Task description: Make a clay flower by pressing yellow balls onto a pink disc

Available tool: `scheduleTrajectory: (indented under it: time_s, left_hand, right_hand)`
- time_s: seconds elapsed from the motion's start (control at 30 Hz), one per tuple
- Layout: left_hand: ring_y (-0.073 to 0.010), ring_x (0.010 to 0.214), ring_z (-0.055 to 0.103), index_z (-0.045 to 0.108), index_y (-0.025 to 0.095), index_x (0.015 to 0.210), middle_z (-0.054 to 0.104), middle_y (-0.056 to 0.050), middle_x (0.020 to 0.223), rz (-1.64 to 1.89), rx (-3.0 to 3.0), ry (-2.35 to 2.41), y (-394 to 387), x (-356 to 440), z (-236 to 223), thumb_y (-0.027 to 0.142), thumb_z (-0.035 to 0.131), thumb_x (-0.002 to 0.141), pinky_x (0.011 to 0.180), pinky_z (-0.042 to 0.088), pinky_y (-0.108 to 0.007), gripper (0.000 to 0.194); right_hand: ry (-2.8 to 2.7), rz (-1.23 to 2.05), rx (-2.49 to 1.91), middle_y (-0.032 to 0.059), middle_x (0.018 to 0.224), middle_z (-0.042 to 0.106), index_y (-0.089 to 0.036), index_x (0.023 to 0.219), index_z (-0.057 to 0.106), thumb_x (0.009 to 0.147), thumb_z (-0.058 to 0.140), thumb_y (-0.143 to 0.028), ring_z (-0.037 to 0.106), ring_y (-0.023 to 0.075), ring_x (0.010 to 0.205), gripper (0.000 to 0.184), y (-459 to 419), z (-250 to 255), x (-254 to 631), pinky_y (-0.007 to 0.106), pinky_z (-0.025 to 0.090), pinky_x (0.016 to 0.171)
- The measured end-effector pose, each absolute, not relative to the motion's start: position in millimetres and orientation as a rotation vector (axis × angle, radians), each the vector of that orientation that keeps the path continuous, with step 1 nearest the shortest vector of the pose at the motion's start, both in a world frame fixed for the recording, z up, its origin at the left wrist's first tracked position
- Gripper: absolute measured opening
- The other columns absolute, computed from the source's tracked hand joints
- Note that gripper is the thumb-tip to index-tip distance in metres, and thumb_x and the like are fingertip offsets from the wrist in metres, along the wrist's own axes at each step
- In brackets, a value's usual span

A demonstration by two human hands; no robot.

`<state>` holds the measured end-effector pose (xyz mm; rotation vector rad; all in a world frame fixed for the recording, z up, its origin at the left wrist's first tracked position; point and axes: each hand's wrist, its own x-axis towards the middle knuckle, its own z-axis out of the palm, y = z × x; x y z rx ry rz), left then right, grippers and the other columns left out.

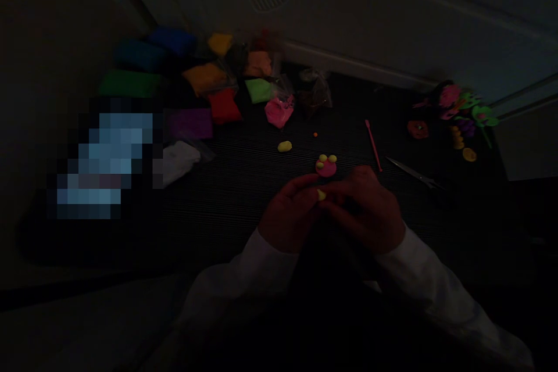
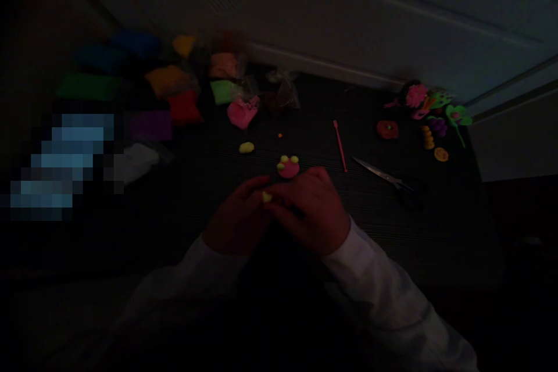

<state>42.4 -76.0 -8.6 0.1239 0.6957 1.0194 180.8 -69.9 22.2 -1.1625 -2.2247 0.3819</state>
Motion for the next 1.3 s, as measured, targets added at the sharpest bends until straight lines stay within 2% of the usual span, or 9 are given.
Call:
scheduleTrajectory:
  time_s: [0.2, 0.43, 0.53, 0.77, 0.9, 1.0, 1.1, 1.3]
  left_hand:
    - [-0.0081, 0.061, 0.061, 0.059, 0.016, 0.082, 0.066, 0.0, 0.066, 1.052, 0.123, 0.682, -76, 43, -10, 0.02, 0.074, 0.052, 0.056, 0.048, -0.016, 0.033]
    - [-0.0087, 0.061, 0.062, 0.059, 0.017, 0.08, 0.066, 0.0, 0.067, 1.058, 0.137, 0.651, -77, 43, -11, 0.024, 0.075, 0.051, 0.058, 0.049, -0.017, 0.033]
    - [-0.0097, 0.065, 0.063, 0.06, 0.018, 0.082, 0.067, -0.001, 0.071, 1.04, 0.135, 0.628, -76, 42, -10, 0.021, 0.075, 0.051, 0.061, 0.05, -0.019, 0.034]
    - [-0.009, 0.061, 0.061, 0.061, 0.016, 0.078, 0.065, 0.0, 0.063, 1.007, 0.152, 0.658, -77, 41, -8, 0.018, 0.076, 0.048, 0.057, 0.048, -0.017, 0.033]
    - [-0.0093, 0.065, 0.061, 0.06, 0.016, 0.086, 0.066, -0.001, 0.071, 1.003, 0.133, 0.643, -77, 41, -8, 0.019, 0.071, 0.057, 0.06, 0.048, -0.019, 0.031]
    - [-0.0123, 0.073, 0.063, 0.059, 0.015, 0.09, 0.066, -0.004, 0.08, 1.035, 0.1, 0.667, -75, 40, -7, 0.025, 0.062, 0.068, 0.066, 0.05, -0.023, 0.025]
    - [-0.0138, 0.074, 0.063, 0.059, 0.013, 0.085, 0.066, -0.004, 0.076, 1.067, 0.042, 0.726, -73, 38, -7, 0.025, 0.052, 0.075, 0.067, 0.05, -0.025, 0.017]
    - [-0.013, 0.068, 0.063, 0.06, 0.013, 0.079, 0.065, -0.003, 0.07, 1.048, -0.003, 0.743, -72, 37, -7, 0.022, 0.043, 0.079, 0.062, 0.05, -0.026, 0.019]
  right_hand:
    - [-2.203, 0.417, -1.174, -0.0019, 0.064, 0.057, -0.019, 0.092, 0.057, 0.072, 0.058, -0.028, 0.052, 0.0109, 0.066, 0.021, -71, 21, 180, 0.03, 0.036, 0.07]
    - [-2.201, 0.417, -1.162, -0.003, 0.064, 0.057, -0.021, 0.089, 0.057, 0.073, 0.057, -0.027, 0.051, 0.0103, 0.065, 0.017, -72, 21, 178, 0.03, 0.036, 0.071]
    - [-2.182, 0.414, -1.182, -0.0032, 0.062, 0.056, -0.02, 0.089, 0.056, 0.073, 0.057, -0.026, 0.051, 0.0096, 0.063, 0.017, -72, 21, 179, 0.031, 0.036, 0.073]
    - [-2.173, 0.487, -1.119, -0.0031, 0.066, 0.056, -0.019, 0.097, 0.054, 0.071, 0.06, -0.027, 0.052, 0.0094, 0.065, 0.028, -72, 21, 180, 0.031, 0.037, 0.073]
    - [-2.167, 0.516, -1.153, -0.0037, 0.063, 0.054, -0.02, 0.092, 0.057, 0.072, 0.058, -0.024, 0.051, 0.0094, 0.064, 0.021, -72, 23, 181, 0.031, 0.037, 0.073]
    - [-2.104, 0.39, -1.31, -0.0038, 0.06, 0.051, -0.02, 0.092, 0.058, 0.072, 0.058, -0.026, 0.048, 0.0093, 0.062, 0.021, -68, 22, 186, 0.028, 0.037, 0.069]
    - [-2.081, 0.223, -1.483, -0.0035, 0.061, 0.052, -0.021, 0.094, 0.059, 0.074, 0.056, -0.029, 0.048, 0.0094, 0.061, 0.022, -63, 18, 191, 0.028, 0.036, 0.069]
    - [-2.216, 0.174, -1.656, -0.0035, 0.064, 0.055, -0.025, 0.097, 0.059, 0.076, 0.052, -0.035, 0.051, 0.0111, 0.066, 0.024, -57, 7, 193, 0.03, 0.032, 0.072]
